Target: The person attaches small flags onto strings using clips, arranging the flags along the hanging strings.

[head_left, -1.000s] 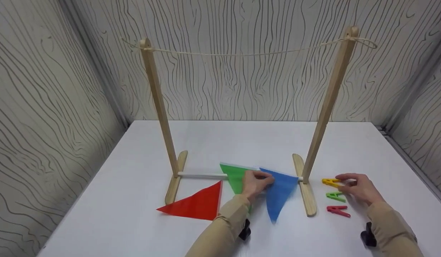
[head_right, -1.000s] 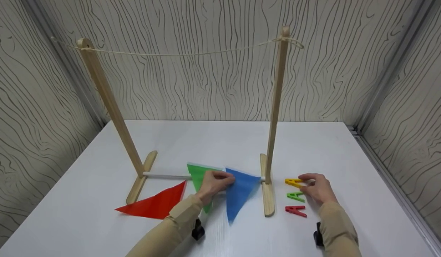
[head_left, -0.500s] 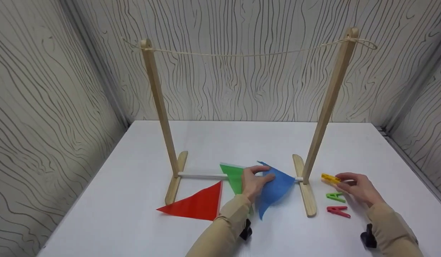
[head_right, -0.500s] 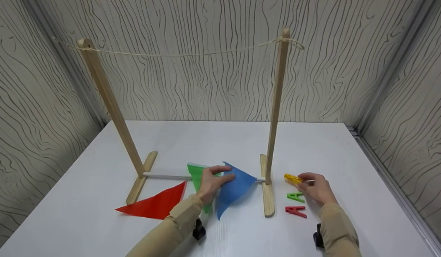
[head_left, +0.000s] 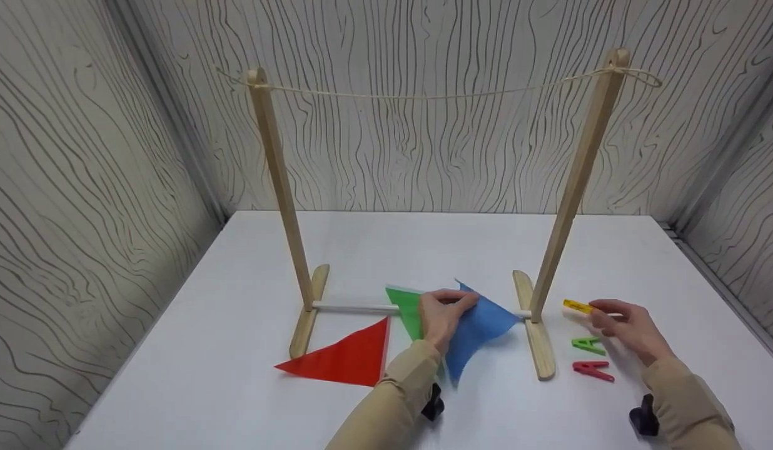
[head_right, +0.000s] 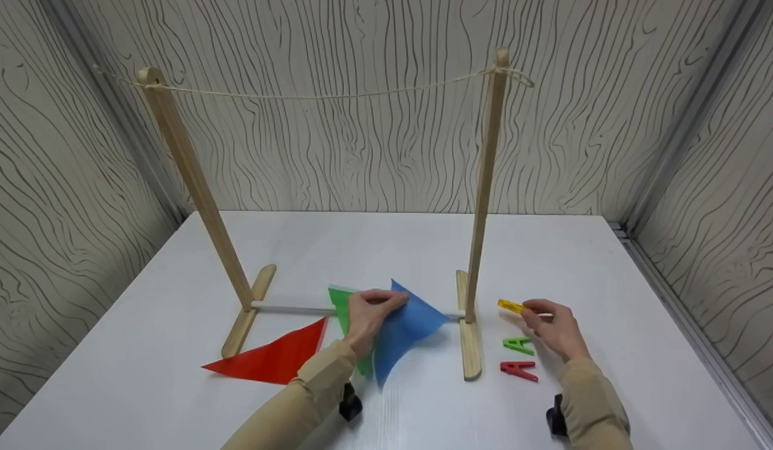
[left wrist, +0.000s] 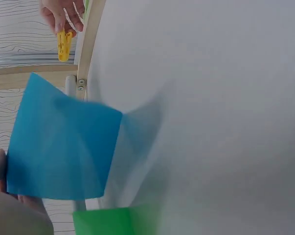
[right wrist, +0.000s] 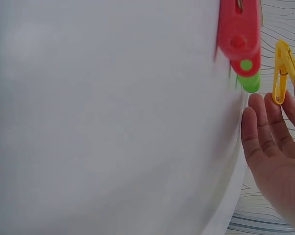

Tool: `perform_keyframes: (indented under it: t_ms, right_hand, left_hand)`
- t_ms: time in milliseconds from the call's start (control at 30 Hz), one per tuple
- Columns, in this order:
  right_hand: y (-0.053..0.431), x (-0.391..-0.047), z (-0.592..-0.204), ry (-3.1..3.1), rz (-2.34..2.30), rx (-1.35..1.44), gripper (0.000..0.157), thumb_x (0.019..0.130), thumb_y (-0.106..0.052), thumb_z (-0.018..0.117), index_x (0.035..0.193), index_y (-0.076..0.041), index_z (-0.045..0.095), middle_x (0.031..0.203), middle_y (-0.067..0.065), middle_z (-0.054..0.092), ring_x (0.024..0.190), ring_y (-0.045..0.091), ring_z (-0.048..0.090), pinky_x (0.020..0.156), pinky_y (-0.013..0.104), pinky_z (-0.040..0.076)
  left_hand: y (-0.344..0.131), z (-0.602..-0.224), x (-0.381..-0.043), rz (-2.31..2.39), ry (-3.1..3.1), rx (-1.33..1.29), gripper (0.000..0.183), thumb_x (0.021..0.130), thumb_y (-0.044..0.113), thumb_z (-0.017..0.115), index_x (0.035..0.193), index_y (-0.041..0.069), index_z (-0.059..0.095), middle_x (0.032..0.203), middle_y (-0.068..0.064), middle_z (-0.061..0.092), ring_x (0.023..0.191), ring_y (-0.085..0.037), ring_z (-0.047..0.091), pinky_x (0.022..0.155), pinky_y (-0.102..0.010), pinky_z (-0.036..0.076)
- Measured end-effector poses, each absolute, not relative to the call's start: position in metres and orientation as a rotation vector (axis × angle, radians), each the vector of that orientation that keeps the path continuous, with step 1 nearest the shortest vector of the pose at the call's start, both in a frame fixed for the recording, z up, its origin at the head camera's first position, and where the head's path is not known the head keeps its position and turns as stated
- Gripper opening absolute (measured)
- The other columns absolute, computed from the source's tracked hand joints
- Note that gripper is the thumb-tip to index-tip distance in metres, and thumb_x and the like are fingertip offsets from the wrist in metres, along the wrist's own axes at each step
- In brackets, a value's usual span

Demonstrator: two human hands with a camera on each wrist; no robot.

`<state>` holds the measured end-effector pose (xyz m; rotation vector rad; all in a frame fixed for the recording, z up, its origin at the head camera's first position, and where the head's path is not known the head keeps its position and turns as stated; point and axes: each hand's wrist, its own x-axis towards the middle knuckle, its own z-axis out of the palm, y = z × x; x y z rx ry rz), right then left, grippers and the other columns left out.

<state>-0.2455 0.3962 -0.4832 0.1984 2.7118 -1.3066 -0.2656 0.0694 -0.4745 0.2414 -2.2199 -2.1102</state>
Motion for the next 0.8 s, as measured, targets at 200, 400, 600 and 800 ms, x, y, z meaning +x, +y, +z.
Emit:
perform_keyframes:
  t_ms: [200, 400, 600, 800]
  right_hand:
    - [0.392, -0.245, -0.481, 2.635, -1.516, 0.224, 0.074, 0.104, -0.049, 0.047, 0.149, 0.008, 0.036, 0.128, 0.008, 0.061, 0.093, -0.009, 0.059, 0.084, 0.008, 0.049]
    - [0.385, -0.245, -0.478, 2.325, -1.993, 0.321, 0.077, 0.098, -0.042, 0.061, 0.153, 0.003, 0.031, 0.102, -0.029, 0.059, 0.095, -0.011, 0.063, 0.087, 0.006, 0.051]
    - [0.380, -0.240, -0.473, 1.751, -2.551, 0.334, 0.023, 0.093, -0.017, 0.071, 0.115, -0.021, 0.068, 0.102, -0.016, 0.071, 0.097, -0.001, 0.071, 0.089, 0.015, 0.056]
    - [0.375, -0.236, -0.470, 1.248, -2.802, 0.201, 0.021, 0.099, -0.003, 0.059, 0.108, -0.015, 0.073, 0.108, -0.004, 0.071, 0.101, 0.012, 0.073, 0.096, 0.025, 0.057]
  left_hand:
    - [0.071, -0.473, -0.266, -2.132, -2.145, 0.234, 0.018, 0.077, 0.024, 0.088, 0.080, 0.011, 0.076, 0.078, 0.000, 0.072, 0.083, -0.009, 0.063, 0.087, -0.029, 0.051]
    - [0.073, -0.470, -0.266, -2.179, -2.075, 0.224, 0.017, 0.076, 0.020, 0.088, 0.081, 0.010, 0.075, 0.080, 0.000, 0.072, 0.087, -0.010, 0.065, 0.095, -0.035, 0.053]
    - [0.074, -0.466, -0.265, -2.287, -2.033, 0.269, 0.028, 0.075, 0.013, 0.088, 0.094, 0.007, 0.069, 0.083, -0.002, 0.072, 0.083, -0.011, 0.066, 0.088, -0.030, 0.056]
    - [0.074, -0.459, -0.266, -2.415, -2.024, 0.302, 0.052, 0.078, 0.012, 0.085, 0.123, 0.007, 0.058, 0.091, -0.005, 0.069, 0.090, -0.018, 0.068, 0.097, -0.040, 0.056]
